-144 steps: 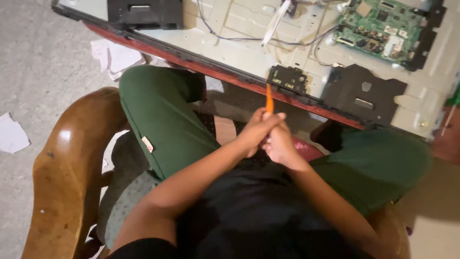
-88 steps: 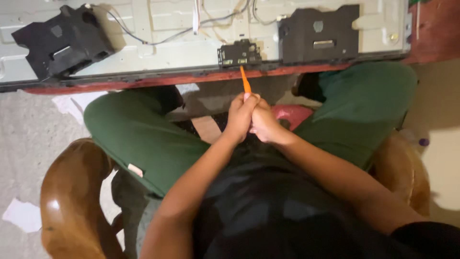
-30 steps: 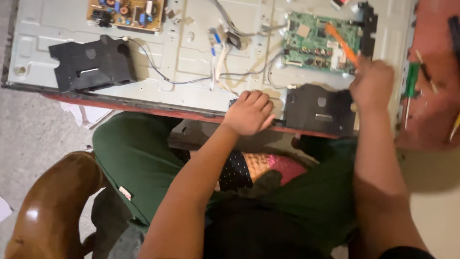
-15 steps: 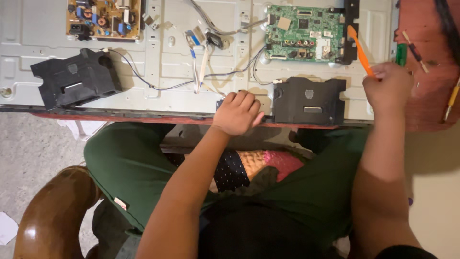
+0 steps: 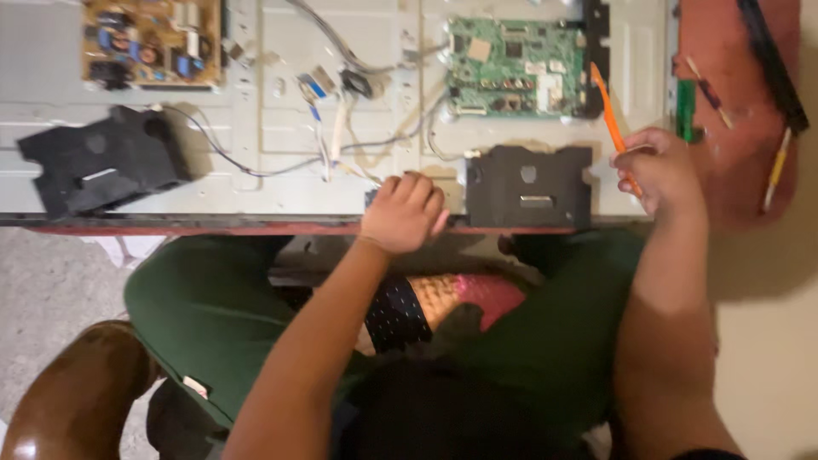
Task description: The person works on the back of a disassembled television, using an orange plastic pry tool to adjust components and connectors on the mainboard. They connect and disconnect ribbon cables and wire harnesses, then reposition a black plastic housing near the board.
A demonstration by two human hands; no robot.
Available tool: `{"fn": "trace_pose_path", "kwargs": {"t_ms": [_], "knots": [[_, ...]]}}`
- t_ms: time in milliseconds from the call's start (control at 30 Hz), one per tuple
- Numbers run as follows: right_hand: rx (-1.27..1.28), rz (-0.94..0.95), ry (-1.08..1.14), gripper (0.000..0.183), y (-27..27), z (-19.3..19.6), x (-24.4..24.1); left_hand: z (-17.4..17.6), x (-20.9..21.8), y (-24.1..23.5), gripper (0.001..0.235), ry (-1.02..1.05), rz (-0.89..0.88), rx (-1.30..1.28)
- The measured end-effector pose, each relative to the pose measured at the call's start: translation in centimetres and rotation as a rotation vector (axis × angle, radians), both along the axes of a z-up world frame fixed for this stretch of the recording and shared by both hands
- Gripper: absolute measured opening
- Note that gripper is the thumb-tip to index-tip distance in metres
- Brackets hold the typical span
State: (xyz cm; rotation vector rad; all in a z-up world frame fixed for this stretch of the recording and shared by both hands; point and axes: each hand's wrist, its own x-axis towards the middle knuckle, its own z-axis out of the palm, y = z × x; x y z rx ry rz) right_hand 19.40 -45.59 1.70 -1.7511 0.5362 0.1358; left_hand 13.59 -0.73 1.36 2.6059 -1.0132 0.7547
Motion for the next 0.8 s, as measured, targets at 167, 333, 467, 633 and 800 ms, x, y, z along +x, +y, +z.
{"fn": "trace_pose_path", "kwargs": {"t_ms": [167, 333, 467, 633, 800], "knots": [[-0.497, 0.094, -0.102, 0.029, 0.2, -1.7, 4.0, 0.3, -0.4, 0.0, 0.029, 0.036, -0.035, -0.025], [-1.076, 0.287, -0.311, 0.014, 0.5, -1.9, 11.8, 0.6, -0.3, 0.0, 0.028, 0.014, -0.017, -0.04], [-1.181, 0.27, -0.133, 0.02, 1.8, -2.4, 13.6, 0.2, -0.4, -0.4, 0.027, 0.056, 0.002, -0.026], [-1.104, 0.243, -0.025, 0.025, 2.6, -3.6, 9.7, 0.1, -0.3, -0.3, 0.029, 0.085, 0.007, -0.005], [-1.134, 0.301, 0.04, 0.031, 1.4, -1.8, 5.3, -0.1, -0.6, -1.3, 0.028, 0.027, 0.018, -0.033]]}}
